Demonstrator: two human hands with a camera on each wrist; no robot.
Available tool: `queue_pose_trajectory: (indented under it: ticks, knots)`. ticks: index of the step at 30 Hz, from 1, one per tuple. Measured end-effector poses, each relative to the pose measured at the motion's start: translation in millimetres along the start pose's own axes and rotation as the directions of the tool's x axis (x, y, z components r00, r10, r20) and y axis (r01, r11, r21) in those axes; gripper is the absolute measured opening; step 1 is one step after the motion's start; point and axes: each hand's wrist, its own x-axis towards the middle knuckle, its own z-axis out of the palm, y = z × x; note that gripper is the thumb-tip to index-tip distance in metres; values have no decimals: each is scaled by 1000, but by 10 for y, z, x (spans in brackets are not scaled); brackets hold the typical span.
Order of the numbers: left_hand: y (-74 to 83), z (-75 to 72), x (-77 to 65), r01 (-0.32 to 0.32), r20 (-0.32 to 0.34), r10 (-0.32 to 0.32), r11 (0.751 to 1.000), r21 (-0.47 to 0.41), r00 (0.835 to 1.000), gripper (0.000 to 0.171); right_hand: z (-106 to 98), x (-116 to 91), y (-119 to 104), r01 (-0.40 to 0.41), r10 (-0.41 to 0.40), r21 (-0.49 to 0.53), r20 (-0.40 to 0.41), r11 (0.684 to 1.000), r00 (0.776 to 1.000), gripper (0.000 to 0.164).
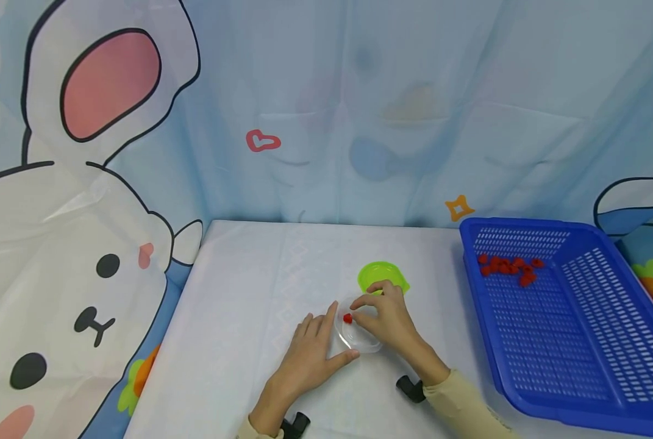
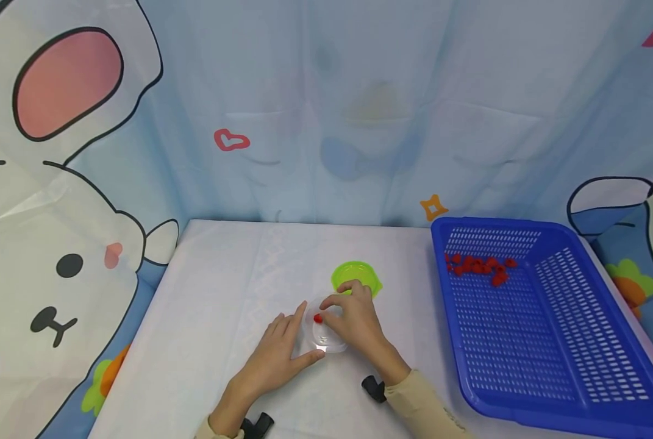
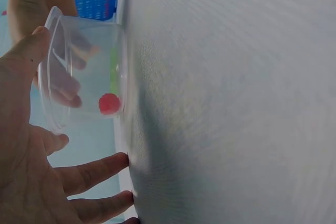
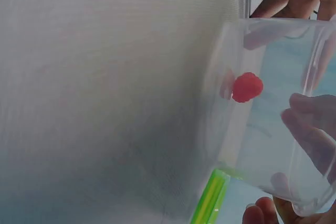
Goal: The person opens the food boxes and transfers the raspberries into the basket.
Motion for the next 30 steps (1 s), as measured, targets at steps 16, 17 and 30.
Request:
queue_pose_trajectory:
  ticks: [16, 17, 30]
  knots:
    - [-2, 20, 9, -22, -20, 22, 999, 23, 1000, 98, 142, 21, -58, -44, 56, -217, 47, 975, 997, 12]
    - [-3, 22, 8, -20, -20, 21, 1000, 23, 1000, 98, 143, 22, -57, -43, 54, -217, 45, 975, 998, 12]
    - [-21, 28, 12, -21, -24, 22, 999, 44, 999, 98, 157, 33, -44, -23, 29, -164, 38, 986, 999, 8]
